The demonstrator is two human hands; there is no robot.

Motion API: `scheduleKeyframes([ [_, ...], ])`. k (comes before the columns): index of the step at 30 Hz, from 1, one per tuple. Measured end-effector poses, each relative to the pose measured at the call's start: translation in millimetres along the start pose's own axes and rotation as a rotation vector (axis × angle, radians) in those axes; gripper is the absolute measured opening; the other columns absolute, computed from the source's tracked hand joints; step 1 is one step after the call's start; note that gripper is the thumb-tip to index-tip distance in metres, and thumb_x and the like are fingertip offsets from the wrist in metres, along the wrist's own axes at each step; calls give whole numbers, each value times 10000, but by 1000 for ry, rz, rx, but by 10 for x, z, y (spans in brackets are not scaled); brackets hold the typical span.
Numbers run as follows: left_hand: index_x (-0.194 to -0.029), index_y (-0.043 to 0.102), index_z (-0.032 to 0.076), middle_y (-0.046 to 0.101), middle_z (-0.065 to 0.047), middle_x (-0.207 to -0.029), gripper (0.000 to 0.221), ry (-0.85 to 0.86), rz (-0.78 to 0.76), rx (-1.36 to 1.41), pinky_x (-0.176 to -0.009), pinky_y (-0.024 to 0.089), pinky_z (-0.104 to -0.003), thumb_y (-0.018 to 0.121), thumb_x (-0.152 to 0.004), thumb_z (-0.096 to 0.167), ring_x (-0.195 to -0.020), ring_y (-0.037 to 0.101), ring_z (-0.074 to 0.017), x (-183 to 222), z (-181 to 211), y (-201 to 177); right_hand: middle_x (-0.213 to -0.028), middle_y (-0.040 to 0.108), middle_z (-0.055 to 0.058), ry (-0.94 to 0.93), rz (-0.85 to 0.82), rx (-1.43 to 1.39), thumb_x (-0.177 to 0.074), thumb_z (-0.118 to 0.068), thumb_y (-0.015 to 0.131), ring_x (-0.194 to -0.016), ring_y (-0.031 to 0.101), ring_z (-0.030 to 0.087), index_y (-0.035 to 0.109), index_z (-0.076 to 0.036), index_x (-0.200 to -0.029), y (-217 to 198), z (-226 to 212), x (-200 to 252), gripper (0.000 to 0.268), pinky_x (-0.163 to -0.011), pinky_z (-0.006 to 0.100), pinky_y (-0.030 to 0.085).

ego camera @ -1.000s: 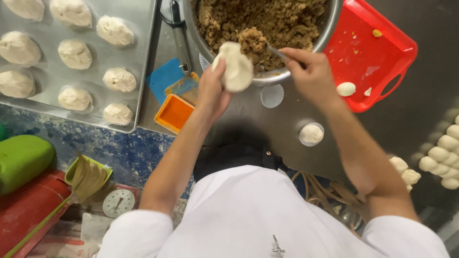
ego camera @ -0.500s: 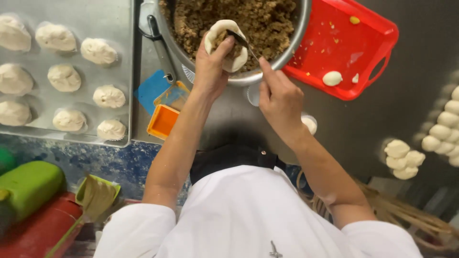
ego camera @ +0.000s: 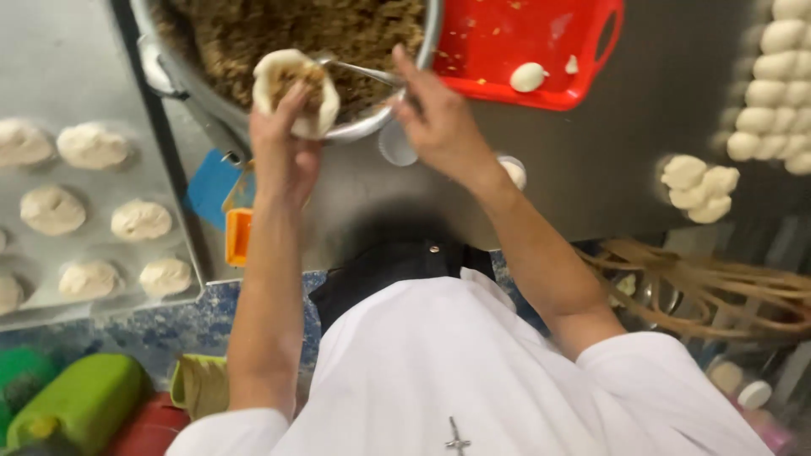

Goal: Filling and shaping dough portions to make steamed buns.

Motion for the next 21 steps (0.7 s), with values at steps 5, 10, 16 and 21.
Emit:
scheduleKeyframes([
  [5, -1318, 544, 30, 646, -116, -1227, 421, -33, 5, -43, -1029, 613, -380, 726, -938, 23, -1141, 681, -226, 205, 37, 18, -1064, 743, 219, 394, 424, 349, -1045, -239, 667, -968, 742, 356, 654, 15, -1210, -690, 1501, 369, 303, -799, 444, 581],
  [10, -1295, 548, 35, 660, -117, -1208, 411, -107, 73, -90, -982, 606, -361, 697, -916, -21, -1101, 704, -217, 239, -85, 170, -995, 746, 255, 821, 328, 556, -1099, -461, 730, -936, 721, 397, 706, 14, -1055, -877, 2227, 425, 478, -847, 499, 552],
  [16, -1334, 554, 10, 665, -118, -1226, 409, -84, -36, -55, -982, 605, -356, 701, -956, -41, -1116, 684, -209, 296, -225, 345, -1001, 709, 284, 229, 303, 498, -777, -163, 898, -911, 690, 431, 685, 34, -1094, -726, 2218, 256, 430, -788, 488, 557],
  [21, -1331, 542, 36, 665, -100, -1233, 444, -121, -6, -67, -992, 603, -359, 727, -931, -23, -1130, 687, -205, 320, -280, 336, -1211, 707, 206, 140, 286, 230, -842, -39, 819, -1075, 739, 350, 640, 40, -1322, -755, 2313, 306, 518, -933, 393, 583],
])
Point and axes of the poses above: each hand's wrist, its own x-axis away from the middle knuckle, its own y-axis out of the palm, z = x × y, the point moved 1 cm from there along -x, towards the middle knuckle
